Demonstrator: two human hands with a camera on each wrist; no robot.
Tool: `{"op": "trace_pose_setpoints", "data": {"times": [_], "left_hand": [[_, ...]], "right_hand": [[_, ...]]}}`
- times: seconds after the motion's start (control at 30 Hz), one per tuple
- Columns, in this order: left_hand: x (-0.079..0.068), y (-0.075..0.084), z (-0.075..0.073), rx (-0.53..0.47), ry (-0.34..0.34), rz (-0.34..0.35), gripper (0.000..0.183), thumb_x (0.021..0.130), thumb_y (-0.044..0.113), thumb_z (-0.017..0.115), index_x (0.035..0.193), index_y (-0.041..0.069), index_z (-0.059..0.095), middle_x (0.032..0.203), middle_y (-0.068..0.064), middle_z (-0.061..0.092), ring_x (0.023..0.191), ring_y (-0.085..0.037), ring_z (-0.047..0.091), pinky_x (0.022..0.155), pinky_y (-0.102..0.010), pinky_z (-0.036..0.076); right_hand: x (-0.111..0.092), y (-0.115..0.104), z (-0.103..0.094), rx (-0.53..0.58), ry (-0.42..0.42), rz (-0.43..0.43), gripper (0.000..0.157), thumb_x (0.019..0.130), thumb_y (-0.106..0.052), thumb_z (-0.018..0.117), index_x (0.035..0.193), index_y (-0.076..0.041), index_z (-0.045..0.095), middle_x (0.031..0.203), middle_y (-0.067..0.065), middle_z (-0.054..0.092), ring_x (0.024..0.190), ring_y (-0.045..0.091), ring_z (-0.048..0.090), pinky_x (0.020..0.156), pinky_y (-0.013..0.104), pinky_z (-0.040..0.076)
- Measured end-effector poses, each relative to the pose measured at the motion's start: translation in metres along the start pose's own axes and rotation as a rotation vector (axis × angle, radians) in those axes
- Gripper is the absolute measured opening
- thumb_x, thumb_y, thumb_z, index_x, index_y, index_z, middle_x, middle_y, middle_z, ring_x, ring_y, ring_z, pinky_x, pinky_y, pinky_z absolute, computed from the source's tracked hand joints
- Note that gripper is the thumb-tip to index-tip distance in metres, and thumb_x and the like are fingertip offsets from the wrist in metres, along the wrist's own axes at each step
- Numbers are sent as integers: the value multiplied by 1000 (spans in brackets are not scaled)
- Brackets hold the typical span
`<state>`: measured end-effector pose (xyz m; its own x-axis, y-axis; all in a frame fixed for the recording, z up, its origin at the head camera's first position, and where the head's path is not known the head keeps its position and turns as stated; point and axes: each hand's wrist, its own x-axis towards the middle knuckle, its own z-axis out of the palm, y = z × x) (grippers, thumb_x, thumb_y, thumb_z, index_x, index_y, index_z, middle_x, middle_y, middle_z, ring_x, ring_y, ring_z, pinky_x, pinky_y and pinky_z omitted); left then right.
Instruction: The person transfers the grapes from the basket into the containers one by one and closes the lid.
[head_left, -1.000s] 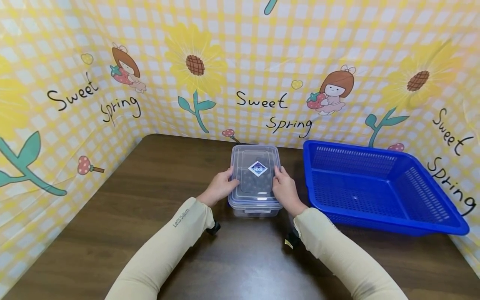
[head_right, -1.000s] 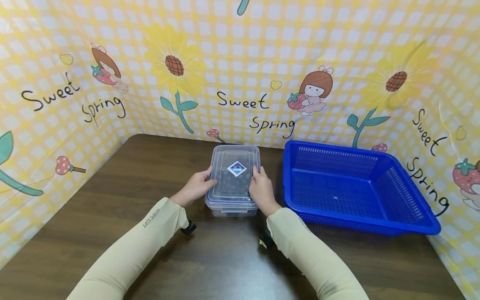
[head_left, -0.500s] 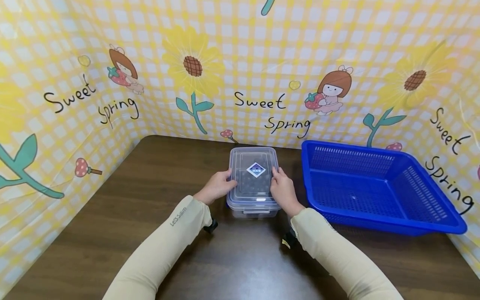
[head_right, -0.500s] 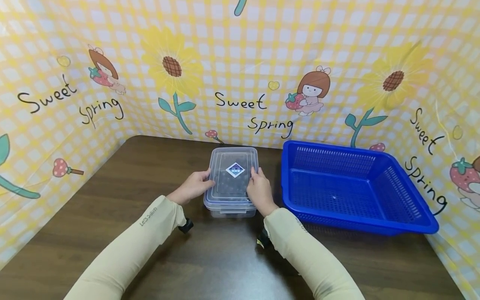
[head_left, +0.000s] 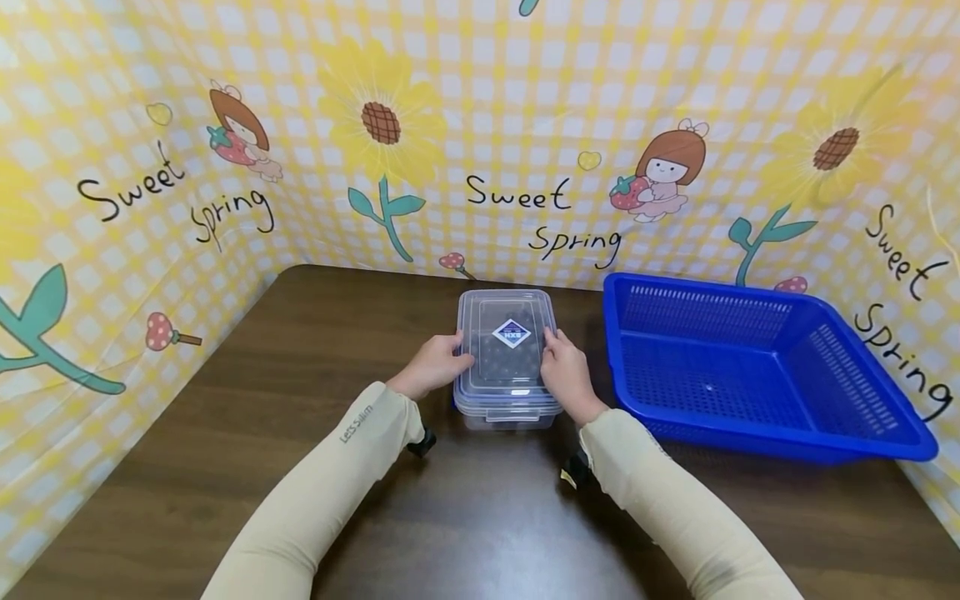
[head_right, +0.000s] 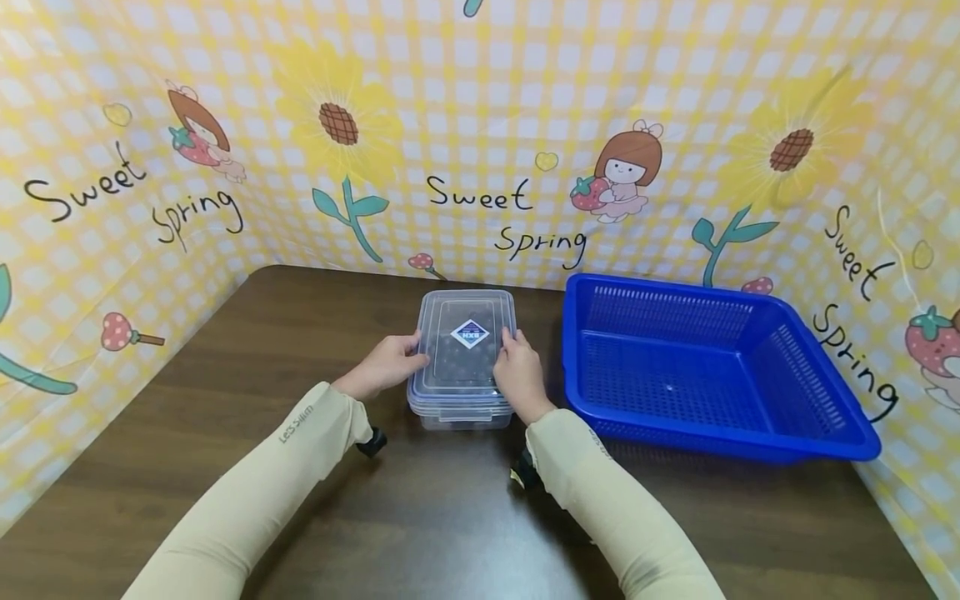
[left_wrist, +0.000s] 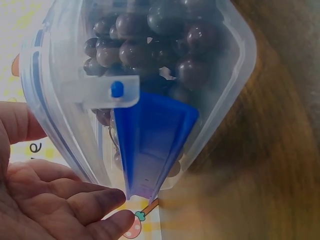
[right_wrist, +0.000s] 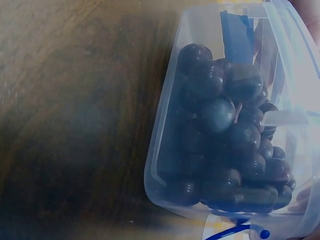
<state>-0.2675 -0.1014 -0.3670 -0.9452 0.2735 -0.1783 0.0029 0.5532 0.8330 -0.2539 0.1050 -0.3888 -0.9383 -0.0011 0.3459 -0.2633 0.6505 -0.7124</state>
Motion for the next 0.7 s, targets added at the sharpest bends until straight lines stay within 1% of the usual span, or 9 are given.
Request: {"op": "trace_pose_setpoints", "data": {"times": [0.17,0.33,0.53,0.6,0.67,0.7], "left_hand": [[1,2,-1,13,3,-12,58,97,12,52,146,-5,26,154,-15,22,140,-28,25,109,-41,29],[0,1,0,11,5,-4,57,97,12,52,145,-5,27,153,-16,23,139,-28,27,108,-41,30],[-3,0,1,20,7,-14,57,97,13,52,145,-5,27,152,-16,24,138,-27,29,107,-41,32],[-3,-1,1,24,9,-18,57,97,14,52,145,-4,28,152,-15,24,137,-26,31,106,-41,33],[-4,-1,2,29,7,-21,57,97,14,52,145,-4,27,152,-14,24,126,-27,49,101,-37,42],[-4,-2,2,32,6,-23,57,97,14,52,145,-4,27,152,-14,24,123,-25,52,100,-35,44]], "right_hand": [[1,0,-2,5,2,10,37,91,3,48,126,13,54,130,35,49,122,43,48,102,50,38],[1,0,-3,15,-21,34,38,93,2,47,129,12,52,133,34,46,125,43,46,104,50,36],[-1,1,-2,11,-34,58,38,94,0,47,130,11,52,134,34,45,124,43,46,104,50,36],[-2,2,-1,12,-29,55,38,93,0,47,130,11,52,133,34,46,123,44,46,104,50,36],[-4,2,0,14,-26,52,38,93,1,47,130,11,52,133,34,45,124,43,46,104,50,36],[-4,2,0,13,-24,50,38,93,1,47,130,11,52,133,34,45,124,43,46,104,50,36]]}}
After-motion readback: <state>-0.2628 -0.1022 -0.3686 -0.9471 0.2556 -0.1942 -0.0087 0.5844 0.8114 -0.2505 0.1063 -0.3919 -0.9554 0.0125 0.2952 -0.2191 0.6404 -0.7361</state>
